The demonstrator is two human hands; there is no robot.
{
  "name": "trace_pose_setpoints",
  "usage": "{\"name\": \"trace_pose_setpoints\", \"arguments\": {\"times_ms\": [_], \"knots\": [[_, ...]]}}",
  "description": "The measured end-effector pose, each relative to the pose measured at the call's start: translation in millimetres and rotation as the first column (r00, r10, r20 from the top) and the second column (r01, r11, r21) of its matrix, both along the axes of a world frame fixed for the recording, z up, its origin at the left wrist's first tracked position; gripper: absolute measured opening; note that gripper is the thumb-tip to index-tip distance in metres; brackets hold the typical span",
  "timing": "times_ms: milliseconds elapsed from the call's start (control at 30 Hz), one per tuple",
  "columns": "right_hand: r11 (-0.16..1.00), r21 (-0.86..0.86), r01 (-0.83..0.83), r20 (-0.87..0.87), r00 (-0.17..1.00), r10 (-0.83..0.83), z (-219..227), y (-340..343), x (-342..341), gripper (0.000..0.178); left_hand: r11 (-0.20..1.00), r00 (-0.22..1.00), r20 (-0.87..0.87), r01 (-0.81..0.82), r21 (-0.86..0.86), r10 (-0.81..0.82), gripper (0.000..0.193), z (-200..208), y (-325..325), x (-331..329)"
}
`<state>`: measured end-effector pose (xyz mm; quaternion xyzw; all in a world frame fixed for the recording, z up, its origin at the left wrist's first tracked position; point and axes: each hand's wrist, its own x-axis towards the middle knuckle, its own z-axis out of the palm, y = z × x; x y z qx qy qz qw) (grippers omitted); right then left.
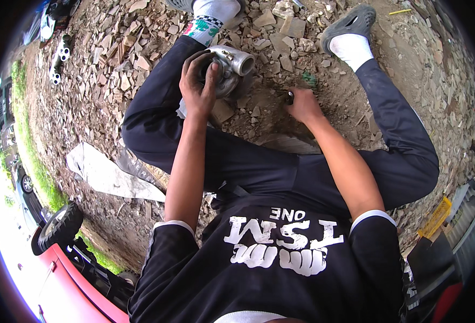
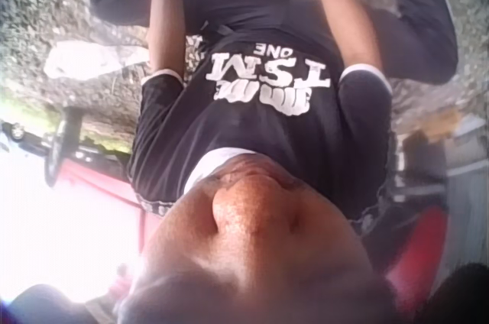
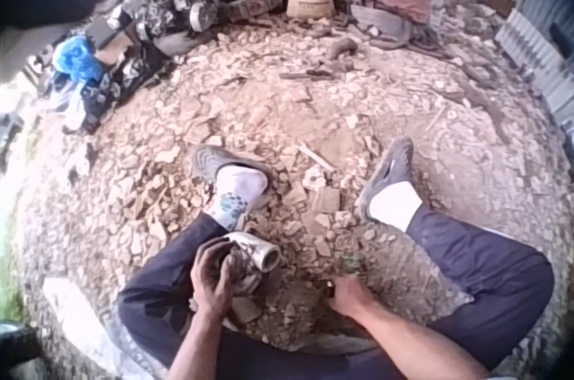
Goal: The person sits on the ground and uses a small metal tool to scrape and clean the surface of a silver-colored metal part. They repeatedly rotate the part to access different areas while continuing to scrape away residue.
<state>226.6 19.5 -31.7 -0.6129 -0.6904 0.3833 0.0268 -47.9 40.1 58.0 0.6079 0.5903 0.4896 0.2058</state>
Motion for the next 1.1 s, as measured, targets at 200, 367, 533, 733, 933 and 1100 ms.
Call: {"name": "trace_pose_setpoints", "arguments": {"times_ms": [200,367,533,733,933,1100], "knots": [[0.985,0.149,0.085,-0.042,0.996,-0.080,14,16,-5,0.045,0.999,0.999,0.006,-0.041,-0.020,0.042,0.029,-7,-4,-3],[0.933,0.008,0.360,-0.227,0.909,-0.349,25,31,-27,0.037,0.993,0.996,0.029,-0.085,-0.081,0.088,0.044,-4,-16,-2],[0.899,-0.148,0.412,-0.463,0.774,-0.431,35,30,-66,0.043,0.992,0.979,-0.182,-0.106,-0.061,0.094,0.053,1,-21,-2],[0.811,-0.330,0.483,-0.446,0.677,-0.585,35,27,-77,0.042,0.992,0.972,-0.226,-0.088,-0.090,0.065,0.052,-1,-14,-12],[0.891,0.020,0.453,-0.341,0.841,-0.420,38,39,-83,0.047,0.949,0.955,-0.271,-0.194,-0.248,0.124,0.052,7,-17,1],[0.911,0.048,0.410,-0.179,0.901,-0.396,71,34,-94,0.066,0.963,0.961,-0.242,-0.183,-0.198,0.133,0.060,-2,-28,-5]]}}
